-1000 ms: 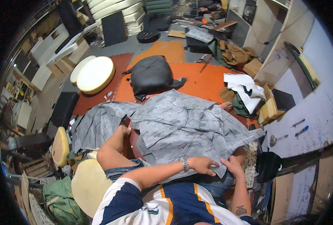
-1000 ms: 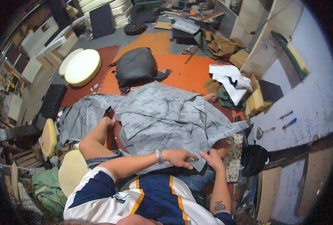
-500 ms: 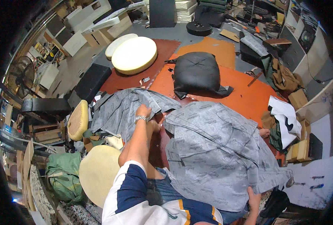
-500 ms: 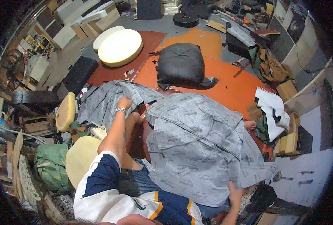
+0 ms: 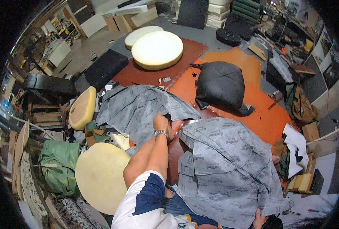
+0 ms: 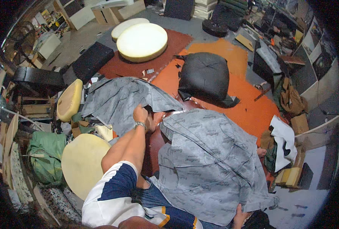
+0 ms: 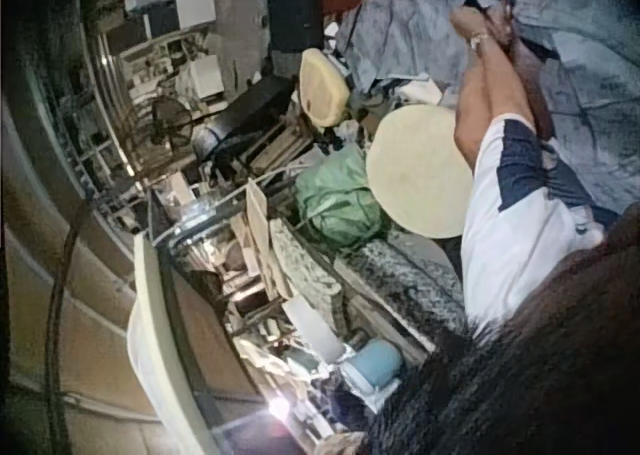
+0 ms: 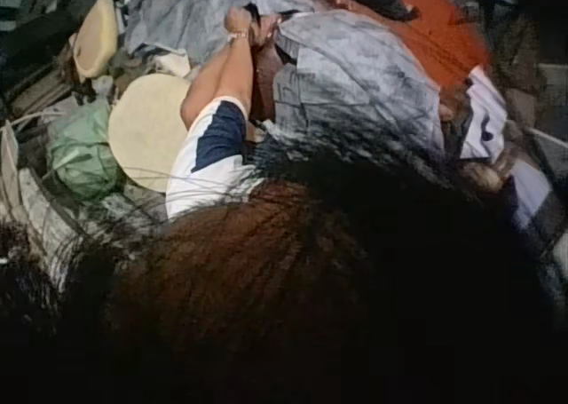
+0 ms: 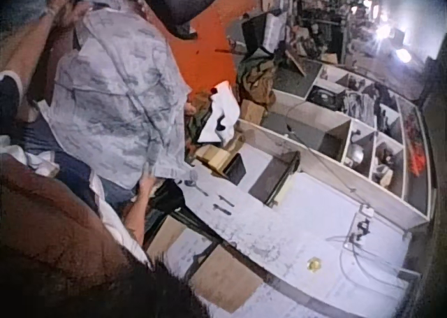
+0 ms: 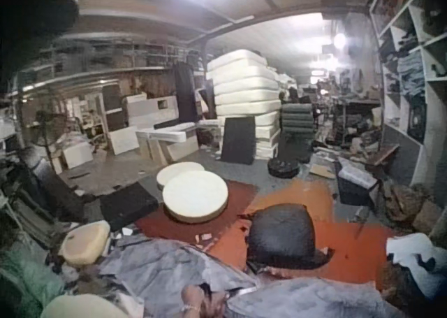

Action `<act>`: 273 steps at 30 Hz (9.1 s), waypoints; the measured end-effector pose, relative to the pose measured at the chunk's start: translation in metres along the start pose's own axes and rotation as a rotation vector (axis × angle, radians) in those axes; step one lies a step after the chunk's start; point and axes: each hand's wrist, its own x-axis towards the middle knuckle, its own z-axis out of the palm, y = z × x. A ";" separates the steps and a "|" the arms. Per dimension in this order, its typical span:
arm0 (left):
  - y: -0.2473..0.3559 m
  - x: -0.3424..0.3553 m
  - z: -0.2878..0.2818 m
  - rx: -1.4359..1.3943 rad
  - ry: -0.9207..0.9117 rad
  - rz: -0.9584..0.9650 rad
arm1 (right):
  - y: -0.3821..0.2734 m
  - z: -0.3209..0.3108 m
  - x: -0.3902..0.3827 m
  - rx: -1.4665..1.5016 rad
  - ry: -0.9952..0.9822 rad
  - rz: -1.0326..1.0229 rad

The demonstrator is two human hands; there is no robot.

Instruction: The person sits on the floor and uses scissors to cut a piece of gray patterned fabric that is draped over a round yellow foam cushion. They repeatedly adjust the fabric and trim the edges to fit the cushion's shape.

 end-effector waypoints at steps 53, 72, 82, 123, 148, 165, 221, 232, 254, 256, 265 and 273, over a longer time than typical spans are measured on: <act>-0.448 -0.262 -0.421 -0.526 0.957 -1.251 | -0.148 -0.059 0.081 0.707 -0.274 0.130; -0.153 -0.007 -0.050 0.472 -0.098 -0.057 | 0.016 -0.026 0.025 -0.356 0.238 0.329; -0.217 0.036 -0.006 0.352 -0.185 -0.061 | -0.013 -0.026 0.027 -0.363 0.298 0.321; 0.045 0.112 -0.278 -0.563 0.120 0.177 | 0.006 0.048 0.074 0.131 0.597 -0.111; 0.359 -0.206 -0.593 -1.257 0.681 1.302 | -0.520 -0.009 0.070 0.105 0.456 -0.857; 0.347 -0.110 -0.586 -0.835 0.466 0.961 | -0.519 -0.363 0.101 -0.828 1.394 -1.085; 0.550 -0.252 -0.422 -0.442 1.079 1.589 | -0.284 -0.209 -0.003 0.702 -0.520 -0.197; 0.389 -0.295 -0.184 0.038 -1.101 1.588 | -0.138 -0.131 -0.046 0.799 -0.451 0.042; 0.208 -0.371 0.037 -0.661 -1.362 -0.259 | -0.054 -0.035 -0.114 0.881 0.279 0.620; 0.226 -0.378 0.064 -0.745 -1.284 -0.185 | -0.057 -0.040 -0.098 0.661 0.295 0.602; 0.432 -0.286 -0.022 -1.087 -0.376 0.527 | -0.150 -0.142 0.071 0.483 0.547 -0.155; 0.327 -0.224 -0.242 -1.404 -0.400 0.702 | -0.196 -0.099 0.088 0.964 0.176 -0.164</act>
